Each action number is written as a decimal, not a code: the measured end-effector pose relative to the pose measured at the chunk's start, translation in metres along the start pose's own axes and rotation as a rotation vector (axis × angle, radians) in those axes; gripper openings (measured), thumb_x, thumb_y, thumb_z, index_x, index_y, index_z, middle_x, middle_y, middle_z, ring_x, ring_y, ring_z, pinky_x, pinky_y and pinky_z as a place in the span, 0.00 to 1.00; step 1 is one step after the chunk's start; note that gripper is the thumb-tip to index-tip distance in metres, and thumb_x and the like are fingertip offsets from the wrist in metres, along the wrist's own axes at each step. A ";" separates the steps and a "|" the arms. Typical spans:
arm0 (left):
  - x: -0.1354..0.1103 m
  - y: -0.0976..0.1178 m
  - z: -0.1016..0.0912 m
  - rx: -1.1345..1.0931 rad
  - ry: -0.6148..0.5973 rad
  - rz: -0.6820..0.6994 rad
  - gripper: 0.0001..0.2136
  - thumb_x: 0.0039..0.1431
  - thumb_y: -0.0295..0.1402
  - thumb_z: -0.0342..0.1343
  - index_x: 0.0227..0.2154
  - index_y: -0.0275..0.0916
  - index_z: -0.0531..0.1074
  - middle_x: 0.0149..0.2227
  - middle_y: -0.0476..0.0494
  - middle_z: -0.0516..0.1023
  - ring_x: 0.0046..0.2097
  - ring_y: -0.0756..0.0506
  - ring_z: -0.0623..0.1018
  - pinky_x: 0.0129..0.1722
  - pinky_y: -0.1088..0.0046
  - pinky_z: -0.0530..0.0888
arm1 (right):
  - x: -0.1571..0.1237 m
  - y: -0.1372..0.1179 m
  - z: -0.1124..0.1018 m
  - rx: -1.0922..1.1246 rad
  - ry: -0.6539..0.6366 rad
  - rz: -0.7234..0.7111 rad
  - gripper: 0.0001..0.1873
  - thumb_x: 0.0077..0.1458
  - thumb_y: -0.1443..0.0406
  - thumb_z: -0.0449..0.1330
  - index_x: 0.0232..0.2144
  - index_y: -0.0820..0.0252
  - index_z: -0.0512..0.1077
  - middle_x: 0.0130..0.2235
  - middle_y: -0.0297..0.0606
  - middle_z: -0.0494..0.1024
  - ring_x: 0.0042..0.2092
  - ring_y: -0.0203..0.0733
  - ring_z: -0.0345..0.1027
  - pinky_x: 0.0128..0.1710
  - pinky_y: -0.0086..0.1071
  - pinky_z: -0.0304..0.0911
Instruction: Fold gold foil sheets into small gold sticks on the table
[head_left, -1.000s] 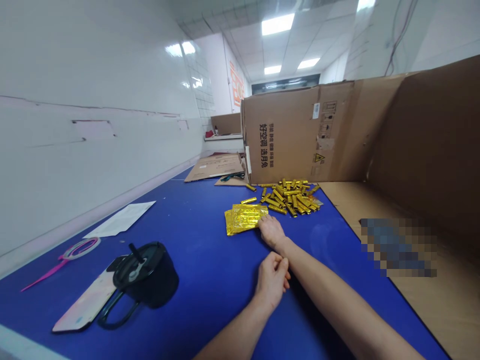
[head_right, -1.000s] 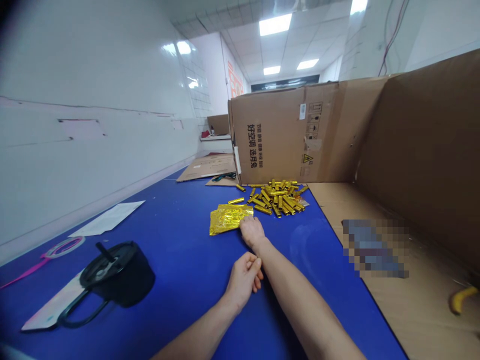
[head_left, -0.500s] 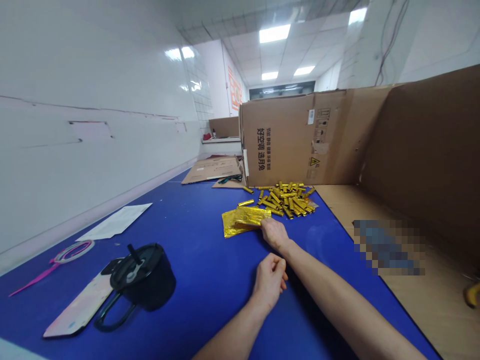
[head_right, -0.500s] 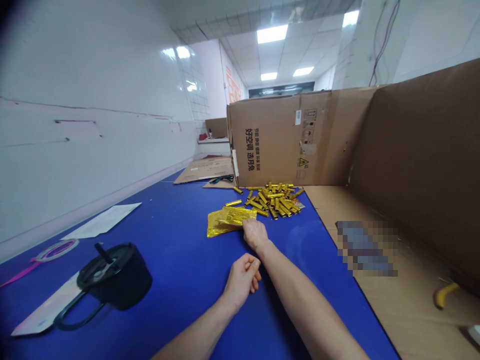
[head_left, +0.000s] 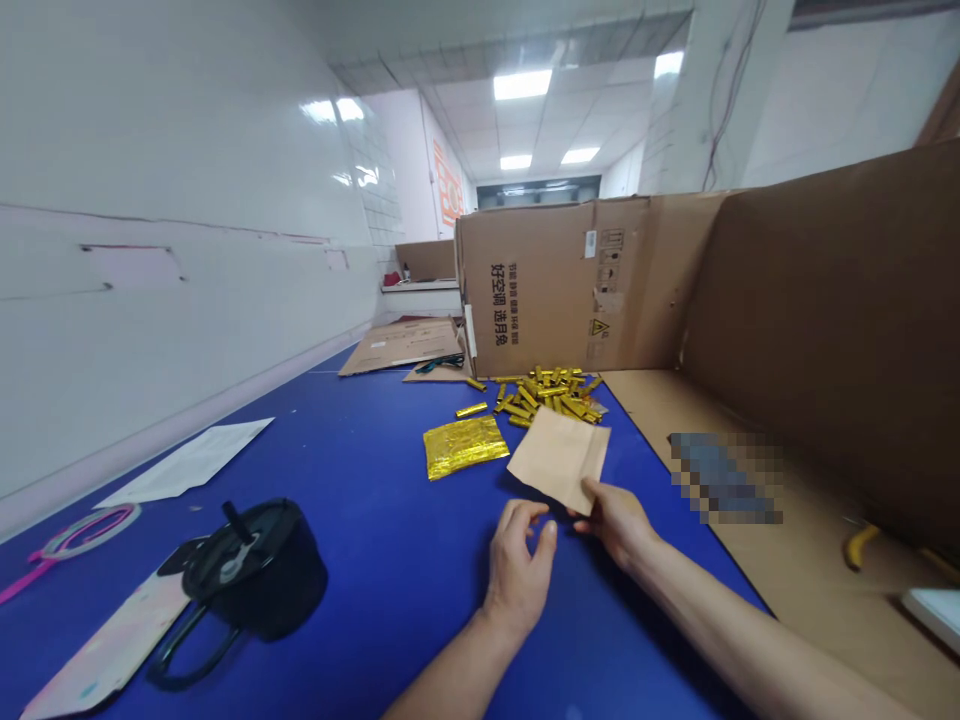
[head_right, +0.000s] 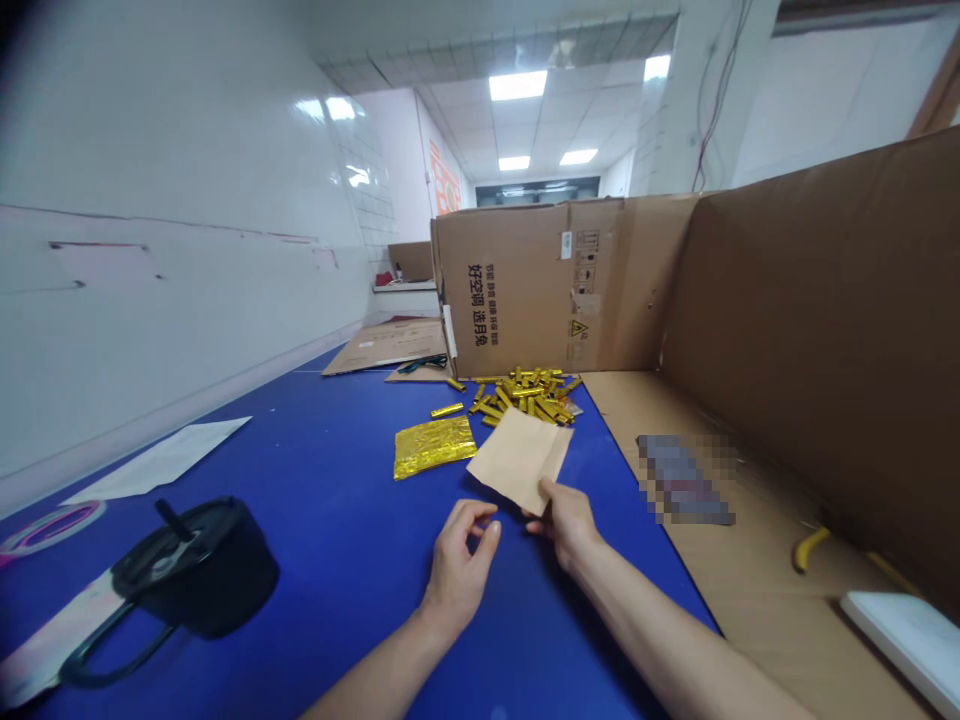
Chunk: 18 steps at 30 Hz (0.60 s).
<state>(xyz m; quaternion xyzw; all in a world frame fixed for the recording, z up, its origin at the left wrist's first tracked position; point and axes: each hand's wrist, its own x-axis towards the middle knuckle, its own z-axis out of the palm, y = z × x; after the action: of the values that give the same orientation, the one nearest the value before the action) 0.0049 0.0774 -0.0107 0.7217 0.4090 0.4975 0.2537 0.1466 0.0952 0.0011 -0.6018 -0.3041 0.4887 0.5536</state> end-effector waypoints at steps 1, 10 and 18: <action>-0.001 0.003 -0.001 0.028 -0.032 0.046 0.10 0.51 0.33 0.47 0.36 0.36 0.67 0.39 0.40 0.69 0.42 0.45 0.69 0.42 0.69 0.66 | -0.013 0.005 -0.004 0.048 -0.025 0.032 0.09 0.51 0.64 0.51 0.29 0.65 0.67 0.24 0.39 0.73 0.25 0.38 0.68 0.23 0.30 0.64; -0.003 0.001 -0.009 0.256 -0.698 0.051 0.34 0.36 0.44 0.59 0.49 0.39 0.60 0.52 0.39 0.61 0.54 0.39 0.59 0.51 0.63 0.55 | -0.082 0.009 -0.038 -0.486 -0.567 -0.184 0.20 0.48 0.52 0.50 0.25 0.64 0.70 0.25 0.40 0.73 0.25 0.38 0.66 0.25 0.30 0.60; 0.006 -0.005 -0.012 0.109 -0.616 0.023 0.10 0.49 0.26 0.46 0.30 0.39 0.72 0.40 0.45 0.72 0.43 0.47 0.69 0.44 0.72 0.62 | -0.045 -0.009 -0.088 -1.217 -0.376 -0.635 0.30 0.42 0.64 0.57 0.50 0.56 0.60 0.54 0.41 0.61 0.55 0.47 0.48 0.52 0.41 0.42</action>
<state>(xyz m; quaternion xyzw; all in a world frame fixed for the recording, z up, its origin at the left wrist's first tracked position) -0.0074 0.0844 -0.0073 0.8556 0.3308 0.2355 0.3210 0.2146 0.0231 0.0130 -0.5918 -0.7743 0.1427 0.1729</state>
